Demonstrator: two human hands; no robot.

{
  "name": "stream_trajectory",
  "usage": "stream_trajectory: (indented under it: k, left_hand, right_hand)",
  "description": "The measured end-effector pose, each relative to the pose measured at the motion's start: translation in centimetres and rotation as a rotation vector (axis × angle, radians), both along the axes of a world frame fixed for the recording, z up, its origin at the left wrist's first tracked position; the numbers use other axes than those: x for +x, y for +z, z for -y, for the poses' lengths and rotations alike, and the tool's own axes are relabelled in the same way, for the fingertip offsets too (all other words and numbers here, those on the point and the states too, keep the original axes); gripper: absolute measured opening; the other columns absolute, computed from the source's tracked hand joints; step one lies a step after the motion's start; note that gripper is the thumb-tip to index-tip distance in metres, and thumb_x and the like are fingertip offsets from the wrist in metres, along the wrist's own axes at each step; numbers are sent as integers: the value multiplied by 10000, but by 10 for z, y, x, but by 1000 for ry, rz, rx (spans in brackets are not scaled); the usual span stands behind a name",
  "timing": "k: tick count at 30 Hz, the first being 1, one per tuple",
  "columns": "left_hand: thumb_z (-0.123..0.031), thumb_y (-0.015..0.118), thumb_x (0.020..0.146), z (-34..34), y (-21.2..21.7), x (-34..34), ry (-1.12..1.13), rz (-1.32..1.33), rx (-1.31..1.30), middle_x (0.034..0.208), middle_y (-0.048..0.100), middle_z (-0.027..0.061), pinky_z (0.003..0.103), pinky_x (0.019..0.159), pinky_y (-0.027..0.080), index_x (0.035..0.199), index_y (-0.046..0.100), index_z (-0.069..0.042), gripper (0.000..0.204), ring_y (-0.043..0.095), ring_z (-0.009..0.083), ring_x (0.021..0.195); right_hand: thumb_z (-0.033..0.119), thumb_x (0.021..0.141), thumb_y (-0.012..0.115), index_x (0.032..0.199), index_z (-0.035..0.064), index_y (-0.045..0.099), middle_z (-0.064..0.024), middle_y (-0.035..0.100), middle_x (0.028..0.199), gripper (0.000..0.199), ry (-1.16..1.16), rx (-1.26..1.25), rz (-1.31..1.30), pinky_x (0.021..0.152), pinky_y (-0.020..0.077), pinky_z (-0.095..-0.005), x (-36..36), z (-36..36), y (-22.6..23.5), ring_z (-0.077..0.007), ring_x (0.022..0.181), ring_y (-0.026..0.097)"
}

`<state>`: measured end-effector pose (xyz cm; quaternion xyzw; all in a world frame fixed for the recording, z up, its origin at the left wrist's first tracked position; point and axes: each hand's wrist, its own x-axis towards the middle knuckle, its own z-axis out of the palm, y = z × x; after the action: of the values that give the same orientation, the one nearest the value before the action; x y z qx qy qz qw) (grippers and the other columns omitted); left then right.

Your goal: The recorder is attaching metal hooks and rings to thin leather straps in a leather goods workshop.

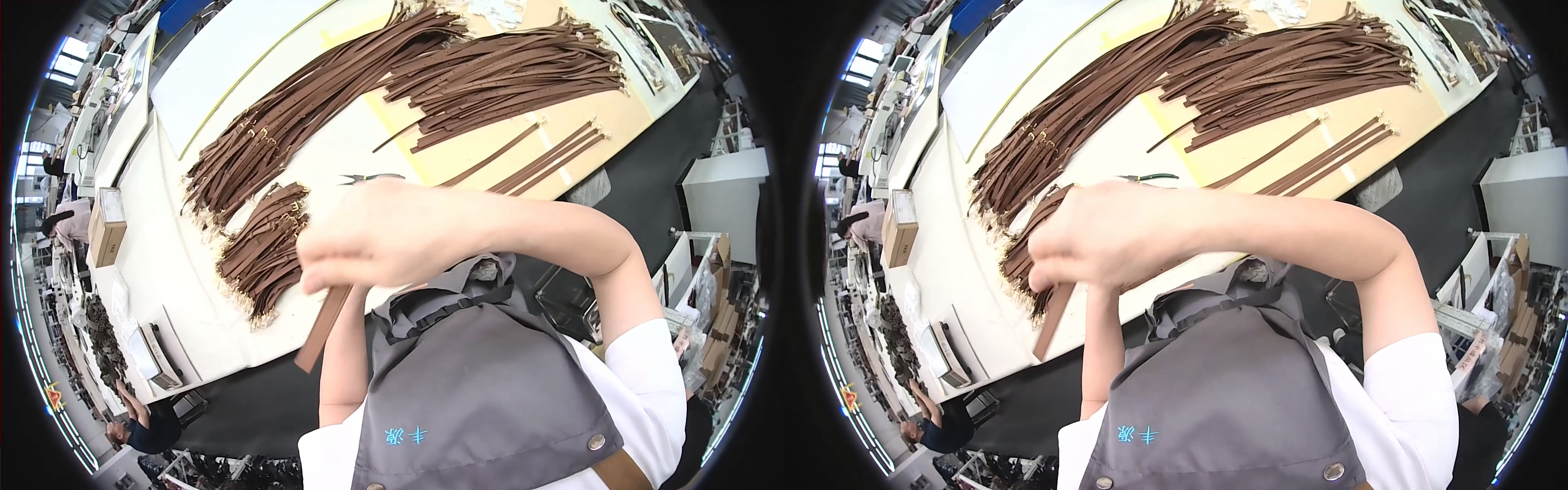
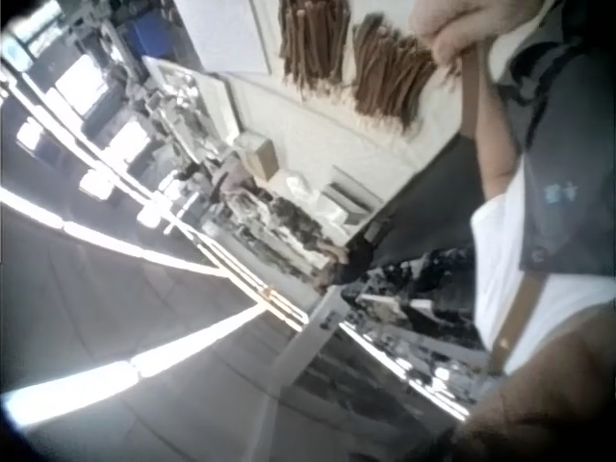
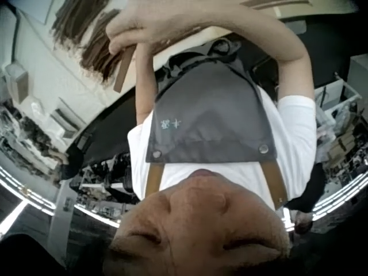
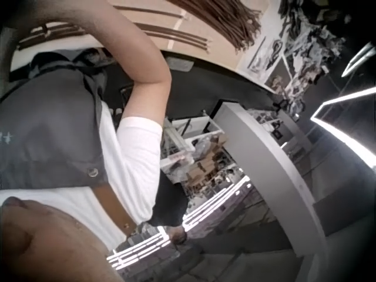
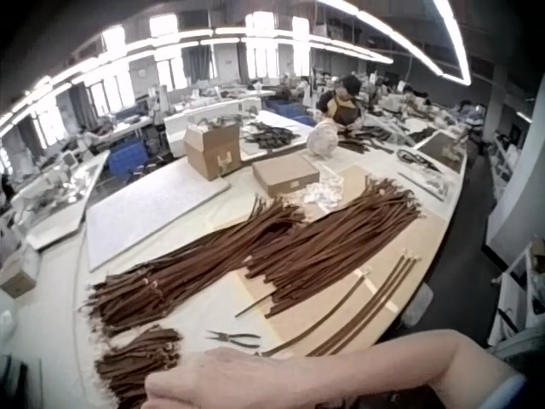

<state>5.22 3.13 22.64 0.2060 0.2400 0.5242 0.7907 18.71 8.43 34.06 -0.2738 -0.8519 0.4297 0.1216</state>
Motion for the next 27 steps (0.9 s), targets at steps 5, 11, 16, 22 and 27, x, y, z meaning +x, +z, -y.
stream_trajectory:
  k: [5,11,16,22,27]
  left_hand:
    - [27,765,896,4,-17,-8,-74,-681,316,1030,737,54,257,850,571,1161,671,30,281,684,101,938]
    - [15,753,914,17,-26,0,-154,-679,205,1046,739,87,272,857,577,1187,661,31,289,689,115,944]
    - [79,740,900,17,-28,14,-135,-610,197,1035,733,91,212,678,550,1209,635,28,330,674,85,852]
    - [96,731,899,13,-22,15,-221,-657,210,1089,718,103,236,849,565,1209,629,48,330,682,114,961]
    - [20,700,918,18,-17,8,-320,-729,246,1056,716,66,275,900,569,1183,650,37,271,692,120,988]
  right_hand:
    - [304,982,660,1014,90,758,-113,717,822,237,-333,-80,-57,700,519,-388,75,-19,-13,-292,741,672]
    - [218,957,704,831,10,660,-70,541,643,246,-384,-42,147,562,406,-339,108,20,-48,-172,589,497]
    - [199,967,685,792,7,633,-38,504,601,265,-499,-275,105,527,375,-312,126,29,-52,-118,562,448]
    - [261,963,687,849,26,674,-81,558,628,262,-444,-357,184,565,425,-338,131,24,-56,-177,573,512]
    - [295,957,682,883,37,701,-91,576,633,269,-310,-381,262,592,442,-357,130,19,-59,-207,590,533]
